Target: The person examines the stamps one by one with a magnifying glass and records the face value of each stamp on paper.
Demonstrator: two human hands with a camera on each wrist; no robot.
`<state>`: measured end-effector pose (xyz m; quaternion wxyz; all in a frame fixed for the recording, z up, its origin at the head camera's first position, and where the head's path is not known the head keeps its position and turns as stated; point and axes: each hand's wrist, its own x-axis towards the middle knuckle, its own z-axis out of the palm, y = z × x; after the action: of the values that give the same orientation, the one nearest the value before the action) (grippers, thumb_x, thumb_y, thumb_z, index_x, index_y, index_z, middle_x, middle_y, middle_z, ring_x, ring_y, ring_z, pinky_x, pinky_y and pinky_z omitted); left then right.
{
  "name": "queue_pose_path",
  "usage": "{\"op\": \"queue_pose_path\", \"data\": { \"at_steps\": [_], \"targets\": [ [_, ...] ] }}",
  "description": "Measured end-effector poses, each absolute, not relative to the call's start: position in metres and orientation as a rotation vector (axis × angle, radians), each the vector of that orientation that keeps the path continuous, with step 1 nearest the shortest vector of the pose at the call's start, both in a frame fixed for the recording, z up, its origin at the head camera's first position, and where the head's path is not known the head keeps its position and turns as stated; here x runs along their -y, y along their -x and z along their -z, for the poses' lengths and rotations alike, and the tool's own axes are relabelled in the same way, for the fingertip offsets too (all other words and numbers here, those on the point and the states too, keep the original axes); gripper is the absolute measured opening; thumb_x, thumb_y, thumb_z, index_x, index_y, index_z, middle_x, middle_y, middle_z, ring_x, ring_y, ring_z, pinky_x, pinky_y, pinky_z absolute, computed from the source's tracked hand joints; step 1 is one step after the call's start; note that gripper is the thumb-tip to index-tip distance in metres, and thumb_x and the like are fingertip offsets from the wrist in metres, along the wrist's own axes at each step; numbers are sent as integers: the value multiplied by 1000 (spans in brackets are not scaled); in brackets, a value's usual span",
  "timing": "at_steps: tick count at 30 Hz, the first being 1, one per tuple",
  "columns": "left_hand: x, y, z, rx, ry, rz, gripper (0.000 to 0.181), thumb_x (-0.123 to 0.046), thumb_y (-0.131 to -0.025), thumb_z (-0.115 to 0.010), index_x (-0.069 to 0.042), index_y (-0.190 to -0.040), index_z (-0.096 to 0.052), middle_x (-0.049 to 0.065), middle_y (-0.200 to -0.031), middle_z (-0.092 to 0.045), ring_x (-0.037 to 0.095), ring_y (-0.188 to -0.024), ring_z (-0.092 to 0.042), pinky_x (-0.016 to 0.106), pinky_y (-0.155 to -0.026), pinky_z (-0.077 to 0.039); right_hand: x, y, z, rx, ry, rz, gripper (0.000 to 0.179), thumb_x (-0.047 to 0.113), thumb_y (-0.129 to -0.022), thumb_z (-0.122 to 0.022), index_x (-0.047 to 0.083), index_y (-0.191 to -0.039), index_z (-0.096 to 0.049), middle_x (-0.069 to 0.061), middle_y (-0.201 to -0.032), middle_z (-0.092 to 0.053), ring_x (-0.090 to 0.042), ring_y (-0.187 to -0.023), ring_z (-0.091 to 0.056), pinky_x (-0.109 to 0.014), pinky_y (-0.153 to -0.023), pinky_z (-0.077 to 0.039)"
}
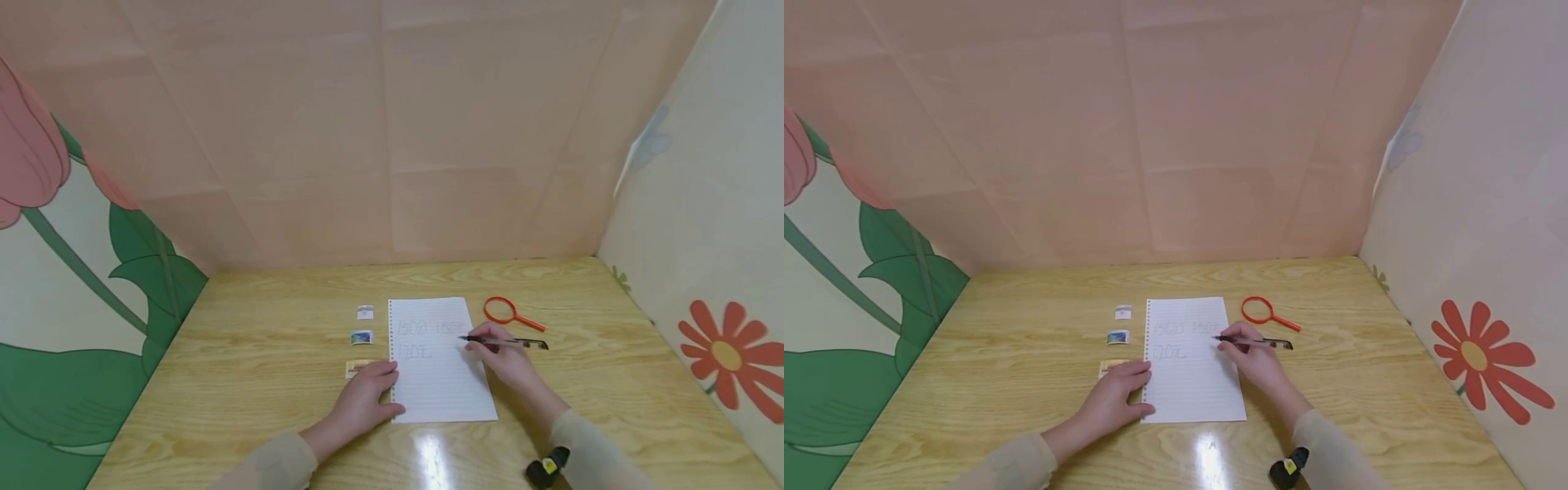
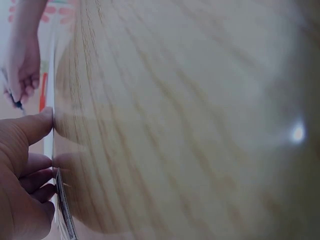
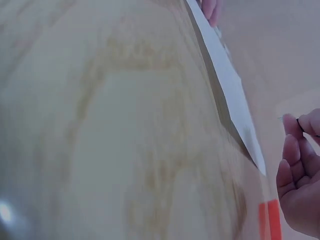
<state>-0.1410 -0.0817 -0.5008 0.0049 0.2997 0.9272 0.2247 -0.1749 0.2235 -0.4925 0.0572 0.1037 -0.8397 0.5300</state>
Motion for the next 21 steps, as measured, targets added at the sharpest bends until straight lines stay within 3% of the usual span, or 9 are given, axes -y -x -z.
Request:
{"op": "queue_pose_path", "data": {
  "at_steps": [4, 12, 17, 21],
  "targets": [
    [81, 141, 501, -2903, -939, -700, 66, -39, -81, -81, 0, -130, -62, 11, -143, -54, 28, -132, -49, 42, -111, -37, -230, 172, 490, 2545, -315, -1567, 11, 0, -92, -68, -1, -101, -62, -12, -93, -67, -24, -79, -64, -19, -62, -50],
    [82, 141, 502, -2902, -932, -690, 66, -39, -81, -81, 0, -131, -61, 11, -144, -53, 27, -133, -48, 41, -112, -36, -250, 170, 491, 2457, -346, -1463, 15, -8, -89, -68, -5, -102, -63, -23, -97, -67, -8, -79, -63, -14, -66, -50],
    [83, 140, 500, -2902, -936, -686, 66, -39, -82, -80, 0, -132, -61, 11, -144, -52, 28, -133, -47, 42, -112, -36, -264, 167, 484, 2515, -375, -1220, 19, -3, -85, -75, 2, -102, -68, -11, -95, -72, -7, -83, -63, -11, -69, -49],
    [83, 140, 500, -2911, -942, -676, 66, -40, -82, -80, -1, -131, -61, 11, -143, -53, 28, -132, -48, 42, -112, -37, -273, 168, 483, 2512, -453, -1232, 25, -10, -83, -73, -3, -106, -68, -13, -95, -71, -11, -85, -65, -11, -70, -50]
  ]
}}
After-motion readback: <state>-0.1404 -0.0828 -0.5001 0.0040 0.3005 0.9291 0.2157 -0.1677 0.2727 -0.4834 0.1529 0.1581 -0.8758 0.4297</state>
